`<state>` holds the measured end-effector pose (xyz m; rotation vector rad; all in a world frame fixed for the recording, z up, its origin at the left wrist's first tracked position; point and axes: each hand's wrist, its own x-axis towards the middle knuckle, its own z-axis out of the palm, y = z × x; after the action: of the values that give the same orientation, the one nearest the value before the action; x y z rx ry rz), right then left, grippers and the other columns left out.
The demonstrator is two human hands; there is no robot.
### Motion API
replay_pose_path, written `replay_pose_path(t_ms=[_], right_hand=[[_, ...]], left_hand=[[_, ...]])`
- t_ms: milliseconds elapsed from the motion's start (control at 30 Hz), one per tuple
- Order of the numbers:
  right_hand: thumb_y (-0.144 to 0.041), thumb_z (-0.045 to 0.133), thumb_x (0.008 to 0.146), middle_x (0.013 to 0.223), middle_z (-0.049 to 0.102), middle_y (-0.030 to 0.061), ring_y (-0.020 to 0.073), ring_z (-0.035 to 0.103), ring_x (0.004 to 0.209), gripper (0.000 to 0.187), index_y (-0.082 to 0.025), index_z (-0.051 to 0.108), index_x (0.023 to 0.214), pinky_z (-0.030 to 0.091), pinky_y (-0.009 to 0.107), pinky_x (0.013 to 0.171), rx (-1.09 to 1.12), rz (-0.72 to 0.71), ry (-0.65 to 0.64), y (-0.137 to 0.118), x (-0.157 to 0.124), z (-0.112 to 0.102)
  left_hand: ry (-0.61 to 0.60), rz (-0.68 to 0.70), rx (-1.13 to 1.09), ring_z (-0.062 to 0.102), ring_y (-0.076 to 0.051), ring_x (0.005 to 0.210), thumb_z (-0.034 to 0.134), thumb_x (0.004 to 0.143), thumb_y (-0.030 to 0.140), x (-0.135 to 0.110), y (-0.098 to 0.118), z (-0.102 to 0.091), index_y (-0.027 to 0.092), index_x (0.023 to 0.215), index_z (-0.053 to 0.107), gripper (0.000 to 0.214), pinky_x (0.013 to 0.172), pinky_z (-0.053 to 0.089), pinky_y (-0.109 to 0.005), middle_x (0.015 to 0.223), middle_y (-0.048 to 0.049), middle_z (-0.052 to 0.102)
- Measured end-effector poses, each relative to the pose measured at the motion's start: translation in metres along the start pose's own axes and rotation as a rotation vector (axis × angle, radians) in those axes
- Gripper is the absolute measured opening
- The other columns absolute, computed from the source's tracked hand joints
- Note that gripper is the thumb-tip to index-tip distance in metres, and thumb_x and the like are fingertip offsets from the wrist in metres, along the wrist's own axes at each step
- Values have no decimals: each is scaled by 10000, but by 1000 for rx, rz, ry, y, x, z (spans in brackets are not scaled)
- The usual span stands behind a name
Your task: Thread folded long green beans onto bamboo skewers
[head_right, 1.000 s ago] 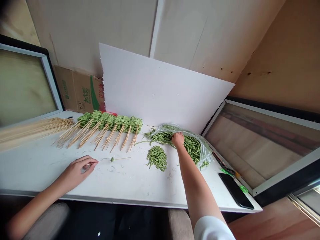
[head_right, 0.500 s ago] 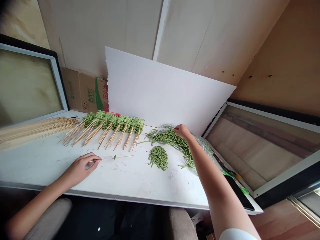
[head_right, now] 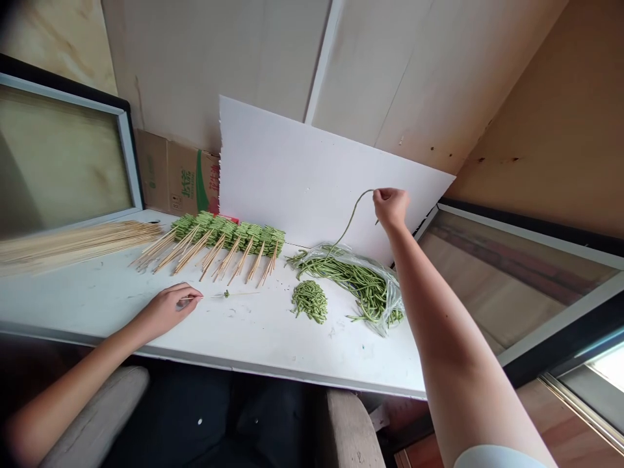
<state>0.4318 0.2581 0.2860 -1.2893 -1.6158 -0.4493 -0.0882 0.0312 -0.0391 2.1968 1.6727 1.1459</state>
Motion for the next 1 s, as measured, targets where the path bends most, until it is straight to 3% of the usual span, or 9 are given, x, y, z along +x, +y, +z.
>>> replay_pose_path(t_ms=[67,200,367,467,567,733,867,933,1000], right_hand=[[-351,610,893,726,744,140,229,687,672,350,-61,807,906,556,355,669,87,57,98,-17,13,-8],[-344,646,904,792,751,106,186,683,671,291,-101,800,951,552,313,628,239,28,86,-57,20,-21],[-461,693,915,796,751,100,167,667,661,347,-134,794,969,514,258,538,398,-10,15,-112,-2,-39],[-524,731,891,749,739,86,137,599,558,397,-143,791,987,471,247,482,504,-18,-9,-146,-27,-51],[-574,741,874,665,695,48,106,522,482,452,-142,787,997,410,234,446,594,-16,-68,-177,-59,-57],[-660,723,869,639,664,31,100,525,494,542,-139,793,1003,408,244,458,759,-93,-254,-226,-120,-48],[-710,696,878,695,680,36,107,560,549,576,-174,795,1063,475,268,526,915,-120,-398,-259,-159,-34],[-717,689,881,723,683,37,102,541,545,575,-186,794,1076,456,270,513,988,-97,-460,-267,-172,-30],[-711,693,883,726,668,29,94,492,529,573,-199,790,1119,402,268,478,1038,-60,-514,-267,-181,-29]], left_hand=[[12,9,20,692,-223,894,526,960,409,1,-1,-3,217,960,750,295,803,566,-314,1030,-83,741],[16,42,104,666,-260,964,539,930,390,3,-4,-11,223,908,762,280,887,538,-374,980,-87,748],[11,15,166,645,-310,1003,560,890,384,0,-11,-22,229,841,761,259,930,505,-436,940,-102,751],[56,-32,243,630,-354,1087,555,899,390,0,-6,-34,212,943,766,279,961,487,-496,1024,-128,755],[165,-11,229,616,-363,1163,549,944,437,6,19,-51,203,1125,738,351,998,483,-522,1156,-138,741],[282,54,-168,668,-277,1122,554,997,559,20,102,-72,200,1337,642,503,992,542,-440,1308,-137,698],[100,65,-441,656,-297,1243,682,935,574,32,148,-63,218,1470,530,661,1041,533,-445,1357,-150,692],[14,29,-490,712,-283,1125,657,955,573,38,154,-56,206,1405,583,586,999,549,-436,1208,-138,755],[-61,18,-490,744,-254,915,501,1035,562,41,148,-54,175,1261,669,478,902,571,-415,958,-111,781]])
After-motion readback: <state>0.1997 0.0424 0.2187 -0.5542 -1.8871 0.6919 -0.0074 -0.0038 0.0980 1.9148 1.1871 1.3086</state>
